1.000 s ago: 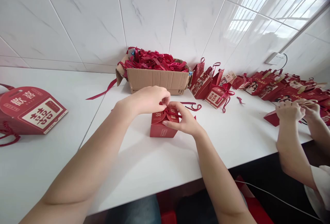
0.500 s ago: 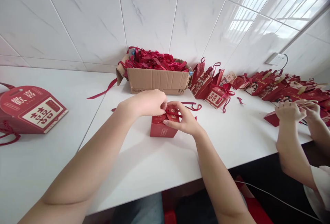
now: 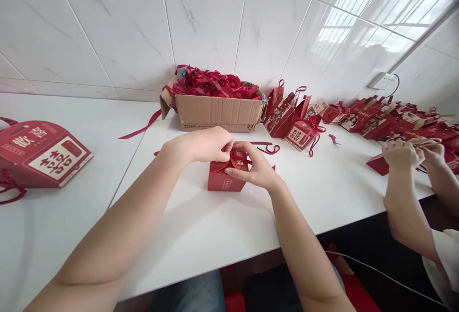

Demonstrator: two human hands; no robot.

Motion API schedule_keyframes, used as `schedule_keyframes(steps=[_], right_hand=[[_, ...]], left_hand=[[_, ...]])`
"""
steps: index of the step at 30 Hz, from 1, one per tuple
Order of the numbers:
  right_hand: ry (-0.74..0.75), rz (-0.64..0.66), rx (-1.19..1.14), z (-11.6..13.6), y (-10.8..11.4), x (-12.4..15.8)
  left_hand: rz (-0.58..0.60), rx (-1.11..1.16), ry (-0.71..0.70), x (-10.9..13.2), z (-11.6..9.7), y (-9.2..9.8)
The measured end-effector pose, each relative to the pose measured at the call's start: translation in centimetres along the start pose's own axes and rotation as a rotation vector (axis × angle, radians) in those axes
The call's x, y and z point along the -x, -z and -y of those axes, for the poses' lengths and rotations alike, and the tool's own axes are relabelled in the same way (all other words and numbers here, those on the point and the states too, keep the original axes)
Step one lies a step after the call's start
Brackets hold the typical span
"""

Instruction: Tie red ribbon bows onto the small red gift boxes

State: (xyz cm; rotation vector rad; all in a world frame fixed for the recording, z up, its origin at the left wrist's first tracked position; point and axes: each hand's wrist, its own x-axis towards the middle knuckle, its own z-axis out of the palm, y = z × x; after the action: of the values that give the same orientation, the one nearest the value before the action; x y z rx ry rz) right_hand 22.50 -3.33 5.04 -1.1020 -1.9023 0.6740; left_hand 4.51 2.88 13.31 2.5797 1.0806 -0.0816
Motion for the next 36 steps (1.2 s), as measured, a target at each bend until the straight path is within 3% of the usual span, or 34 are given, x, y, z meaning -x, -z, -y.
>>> schedule_keyframes(steps=[7,17,23,27,36], right_hand=[[0.041,-0.026,0.062,-0.1,0.0,-0.1],[0.016,-0.057,0.067,-0.2,0.1,-0.1],[0.001,-0.053,0.046,-0.5,0.0,-0.1],[-0.018,-0.065,0.045,-0.7,-0.1,0.0],[0.013,-0.045,0.023,-0.5,-0.2,-0.1]], left_hand=[[-0.077,-0.101,-0.037,-0.2,-1.9,-0.4],[-0.160,-0.198,-0.091,-0.9,-1.8,-1.2],[-0.104,-0.074,-0.019,0.0,-1.3,0.1],[0.000,0.016,0.046,0.9,-0.4,1.3],[0.043,0.029,0.001,-0.4,0.1,0.1]])
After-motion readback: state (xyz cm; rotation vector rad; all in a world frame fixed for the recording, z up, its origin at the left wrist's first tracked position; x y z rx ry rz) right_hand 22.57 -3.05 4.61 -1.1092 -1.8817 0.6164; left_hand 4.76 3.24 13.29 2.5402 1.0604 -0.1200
